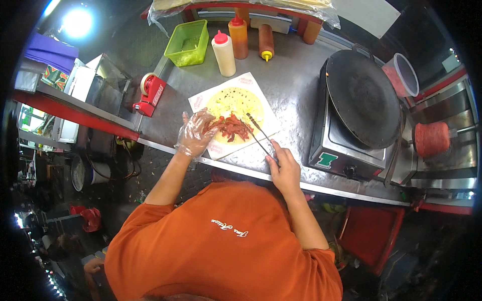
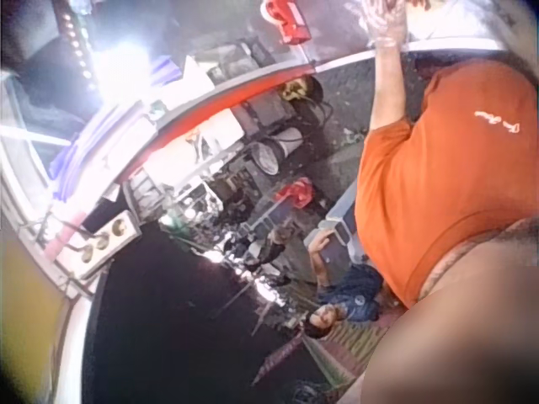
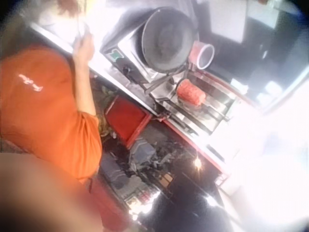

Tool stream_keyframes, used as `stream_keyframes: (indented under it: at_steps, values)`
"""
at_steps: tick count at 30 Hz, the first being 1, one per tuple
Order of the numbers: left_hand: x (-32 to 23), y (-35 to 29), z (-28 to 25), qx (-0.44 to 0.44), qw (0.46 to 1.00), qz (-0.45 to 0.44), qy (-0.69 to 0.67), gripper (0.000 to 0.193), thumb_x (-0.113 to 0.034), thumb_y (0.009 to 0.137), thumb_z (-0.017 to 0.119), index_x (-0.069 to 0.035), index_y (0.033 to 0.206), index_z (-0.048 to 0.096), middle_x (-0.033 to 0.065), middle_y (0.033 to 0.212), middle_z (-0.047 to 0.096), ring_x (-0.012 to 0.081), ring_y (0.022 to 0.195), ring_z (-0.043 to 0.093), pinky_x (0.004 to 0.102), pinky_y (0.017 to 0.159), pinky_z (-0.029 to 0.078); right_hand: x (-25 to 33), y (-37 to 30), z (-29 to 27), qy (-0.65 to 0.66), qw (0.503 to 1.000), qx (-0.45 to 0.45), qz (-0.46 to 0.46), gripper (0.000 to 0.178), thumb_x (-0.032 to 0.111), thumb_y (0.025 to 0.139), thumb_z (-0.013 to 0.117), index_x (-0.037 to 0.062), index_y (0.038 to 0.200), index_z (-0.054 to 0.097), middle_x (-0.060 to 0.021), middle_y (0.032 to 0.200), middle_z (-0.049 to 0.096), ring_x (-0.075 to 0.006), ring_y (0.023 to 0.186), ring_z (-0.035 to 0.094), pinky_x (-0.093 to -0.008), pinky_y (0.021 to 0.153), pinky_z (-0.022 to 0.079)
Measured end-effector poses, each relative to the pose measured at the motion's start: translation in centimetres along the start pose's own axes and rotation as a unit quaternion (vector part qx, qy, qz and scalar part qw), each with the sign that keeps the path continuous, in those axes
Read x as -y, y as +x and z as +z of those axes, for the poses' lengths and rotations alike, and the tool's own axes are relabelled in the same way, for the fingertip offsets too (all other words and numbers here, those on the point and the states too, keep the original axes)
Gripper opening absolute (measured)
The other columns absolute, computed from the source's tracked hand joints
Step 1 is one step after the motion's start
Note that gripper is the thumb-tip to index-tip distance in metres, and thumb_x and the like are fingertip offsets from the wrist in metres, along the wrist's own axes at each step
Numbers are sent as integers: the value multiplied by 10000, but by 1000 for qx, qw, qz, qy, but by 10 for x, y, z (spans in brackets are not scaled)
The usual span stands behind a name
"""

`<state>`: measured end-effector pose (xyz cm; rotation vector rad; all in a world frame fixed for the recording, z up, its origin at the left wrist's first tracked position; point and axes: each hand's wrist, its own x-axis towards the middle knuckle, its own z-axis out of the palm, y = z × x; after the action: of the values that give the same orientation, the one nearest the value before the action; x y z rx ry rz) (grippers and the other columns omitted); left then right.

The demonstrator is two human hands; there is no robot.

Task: The person assembles a street food wrap by placing shredded lettuce and cooked meat onto a flatbread, adding sauces, and rolling it into a cone. They then wrap the cone in paper, place it in a plastic bag, and complete a cash transaction with a customer.

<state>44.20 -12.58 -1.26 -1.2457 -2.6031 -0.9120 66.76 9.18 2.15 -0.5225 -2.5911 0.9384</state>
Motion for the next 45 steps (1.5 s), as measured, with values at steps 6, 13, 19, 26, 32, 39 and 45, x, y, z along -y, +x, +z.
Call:
stream_keyframes:
  at_steps: [6, 13, 19, 26, 32, 39, 45]
  values:
    - [1, 13, 1, 102, 983, 151, 31, 133, -291, 900, 672, -258, 1025, 699, -5, 1258, 597, 266, 1352, 471, 786, 1077, 46, 4, 5, 3, -36, 999, -24, 18, 425, 180, 893, 689, 147, 1310, 618, -120, 887, 618, -315, 733, 635, -396, 634, 509]
    - [17, -9, -21, 36, 998, -44, -40, 265, -279, 854, 715, -164, 1089, 671, 61, 1197, 645, 292, 1175, 589, 550, 1093, 326, 23, 6, 18, -41, 998, -27, 38, 443, 172, 887, 697, 121, 1319, 612, -118, 892, 625, -283, 725, 630, -373, 656, 510]
    - [36, -10, -31, 116, 987, -73, -79, 239, -245, 856, 706, -74, 1019, 671, 152, 931, 677, 353, 848, 663, 462, 769, 532, 39, -19, 16, -55, 997, 11, 56, 466, 193, 885, 699, 121, 1335, 601, -127, 901, 606, -317, 749, 618, -403, 660, 504]
    - [31, 24, -22, 79, 993, 0, -90, 225, -263, 910, 683, -88, 1051, 700, 131, 861, 675, 298, 779, 666, 397, 693, 538, 34, -18, 20, -14, 998, 30, 48, 495, 173, 877, 714, 94, 1348, 583, -129, 929, 606, -282, 712, 582, -373, 639, 485]
    - [1, 22, -15, -18, 987, -74, -145, 300, -213, 896, 697, -68, 1151, 636, 122, 996, 657, 274, 811, 663, 368, 733, 550, 24, -30, 4, 94, 993, -8, 76, 475, 145, 892, 710, 74, 1346, 593, -86, 891, 595, -175, 630, 493, -311, 600, 445]
    - [-25, 0, -1, 37, 994, -91, -35, 182, -183, 870, 705, -84, 1012, 649, 135, 1014, 657, 316, 950, 641, 413, 817, 523, -15, -44, -66, 112, 984, -141, -13, 470, 145, 942, 654, 16, 1380, 541, -83, 971, 625, -145, 743, 556, -262, 684, 468]
    - [-32, -2, 3, 35, 987, -154, -33, 325, -364, 917, 650, -74, 1040, 731, 161, 1079, 697, 327, 981, 652, 422, 874, 506, -102, -48, -201, 304, 879, -358, 76, 508, 221, 1037, 520, 52, 1500, 396, -52, 945, 631, -26, 675, 475, -191, 598, 411]
